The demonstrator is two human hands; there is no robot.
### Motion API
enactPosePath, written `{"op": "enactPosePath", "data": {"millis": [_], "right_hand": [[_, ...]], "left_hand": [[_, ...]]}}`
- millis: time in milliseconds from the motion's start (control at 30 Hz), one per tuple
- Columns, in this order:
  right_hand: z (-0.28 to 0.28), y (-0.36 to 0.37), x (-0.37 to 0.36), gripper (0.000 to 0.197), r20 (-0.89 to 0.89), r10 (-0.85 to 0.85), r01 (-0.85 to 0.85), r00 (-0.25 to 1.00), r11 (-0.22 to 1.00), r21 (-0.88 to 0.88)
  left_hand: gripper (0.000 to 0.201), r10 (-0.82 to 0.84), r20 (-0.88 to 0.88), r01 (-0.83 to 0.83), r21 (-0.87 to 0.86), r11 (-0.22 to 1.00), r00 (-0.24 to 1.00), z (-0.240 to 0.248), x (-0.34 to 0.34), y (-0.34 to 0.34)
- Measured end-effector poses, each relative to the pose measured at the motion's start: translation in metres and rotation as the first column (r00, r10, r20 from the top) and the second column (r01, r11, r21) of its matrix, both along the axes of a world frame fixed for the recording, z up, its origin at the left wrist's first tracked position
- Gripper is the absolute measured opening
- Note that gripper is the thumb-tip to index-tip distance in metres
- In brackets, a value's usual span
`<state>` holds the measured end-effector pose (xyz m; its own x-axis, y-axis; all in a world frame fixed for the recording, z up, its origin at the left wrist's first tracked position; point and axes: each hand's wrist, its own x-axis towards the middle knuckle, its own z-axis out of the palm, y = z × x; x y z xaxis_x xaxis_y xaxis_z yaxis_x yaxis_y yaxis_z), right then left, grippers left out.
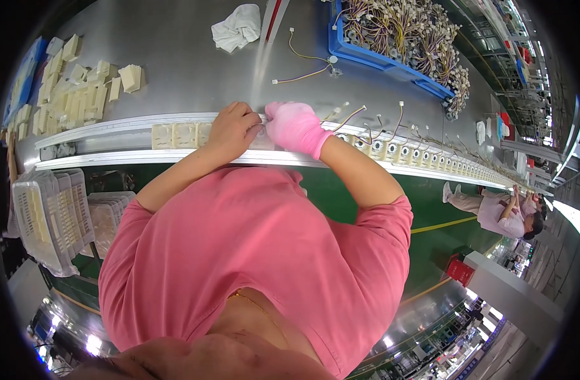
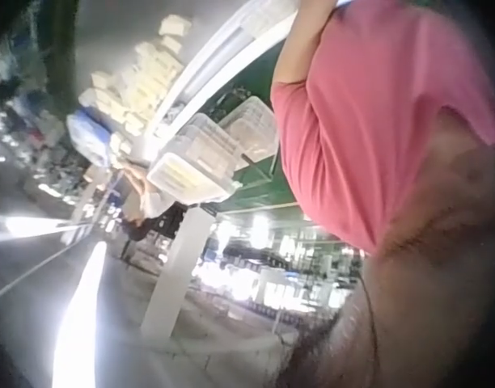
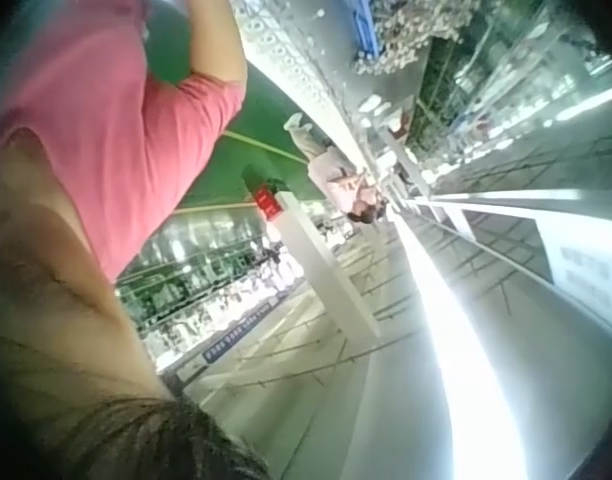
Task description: The person connects electrical wires into plastic housing components by hand on an assembly line, joining the wires with connectors.
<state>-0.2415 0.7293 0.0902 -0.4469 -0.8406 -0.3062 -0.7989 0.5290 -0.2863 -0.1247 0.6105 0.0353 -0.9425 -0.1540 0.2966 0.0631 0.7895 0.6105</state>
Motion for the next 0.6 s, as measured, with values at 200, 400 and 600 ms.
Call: {"op": "enactPosePath", "data": {"millis": [200,400,600], "right_hand": [[-0.006,0.001,0.028,0.009,-0.370,0.306,-0.339,0.877,0.940,-0.027],[0.004,-0.002,0.003,0.003,-0.369,0.362,-0.448,0.856,0.876,-0.178],[0.008,0.000,-0.001,0.010,-0.335,0.417,-0.448,0.845,0.894,-0.017]], "left_hand": [[0.009,0.039,0.063,-0.040,0.027,0.999,0.997,0.004,-0.003,0.002],[0.011,0.100,0.124,-0.107,0.051,0.993,0.987,0.007,-0.008,0.004],[0.009,0.107,0.113,-0.114,0.057,0.992,0.988,0.008,-0.007,0.009]]}}
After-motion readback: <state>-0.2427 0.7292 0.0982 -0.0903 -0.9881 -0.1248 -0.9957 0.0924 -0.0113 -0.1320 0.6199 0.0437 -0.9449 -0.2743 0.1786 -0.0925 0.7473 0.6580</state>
